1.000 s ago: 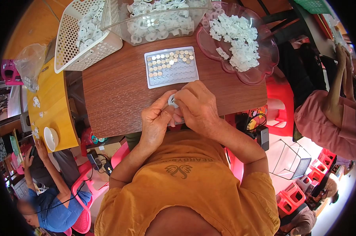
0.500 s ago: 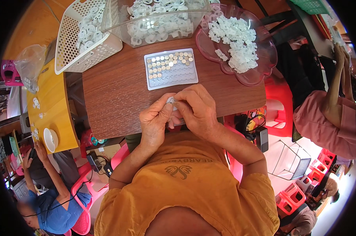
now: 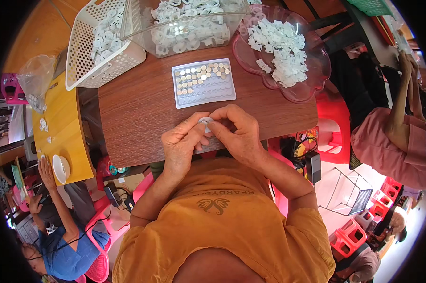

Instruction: Assembling small battery or electronic components by inserting metal contacts into plastic housings using a small precision tool.

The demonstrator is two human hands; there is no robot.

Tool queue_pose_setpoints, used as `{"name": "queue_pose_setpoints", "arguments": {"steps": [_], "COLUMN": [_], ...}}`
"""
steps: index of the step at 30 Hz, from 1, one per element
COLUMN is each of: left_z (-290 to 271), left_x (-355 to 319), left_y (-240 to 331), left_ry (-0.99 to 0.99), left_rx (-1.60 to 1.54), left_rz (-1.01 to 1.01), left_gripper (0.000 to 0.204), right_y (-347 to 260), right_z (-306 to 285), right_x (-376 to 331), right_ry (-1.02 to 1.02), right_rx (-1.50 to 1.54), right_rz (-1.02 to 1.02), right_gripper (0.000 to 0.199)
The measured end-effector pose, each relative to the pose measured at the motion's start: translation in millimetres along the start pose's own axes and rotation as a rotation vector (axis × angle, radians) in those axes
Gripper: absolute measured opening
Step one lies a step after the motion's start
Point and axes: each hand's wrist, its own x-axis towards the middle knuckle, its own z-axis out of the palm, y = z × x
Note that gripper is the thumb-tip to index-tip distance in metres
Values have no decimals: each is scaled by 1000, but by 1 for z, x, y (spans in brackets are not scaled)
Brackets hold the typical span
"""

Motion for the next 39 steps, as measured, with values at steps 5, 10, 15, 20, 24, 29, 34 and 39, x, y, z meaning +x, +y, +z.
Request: {"name": "queue_pose_setpoints", "arguments": {"steps": [5,10,15,20,24,29,34,39], "left_z": [1,-1,2,-4,-6,-19,-55,-97], "left_x": [-1,-1,-3,3,-2,-6,7,68], "left_y": [4,1,-4,4,8,11,70,137], "left_ry": [25,50,78,56,18,15,191,515], "left_rx": [11,57,52,30,58,29,517,714], "left_rz": [16,31,81,38,-13,1,531,783], "left_gripper": [23,21,19,21,24,22,25,27], "right_y": [2,3,3,4,2,3,-5,-16], "right_z": [0,-1,-1,2,3,6,-3,-15], "right_x": [0,0,1,7,6,0,5,20], "right_ry": [-5,-27,-22,-30,-67,-110,-125,-70], "right_rx": [-6,14,-5,47,224,99,34,-64], "right_rz": [-7,-30,-50,-43,130,32,-29,-138], "right_gripper": [9,8,6,5,6,9,9,11]}}
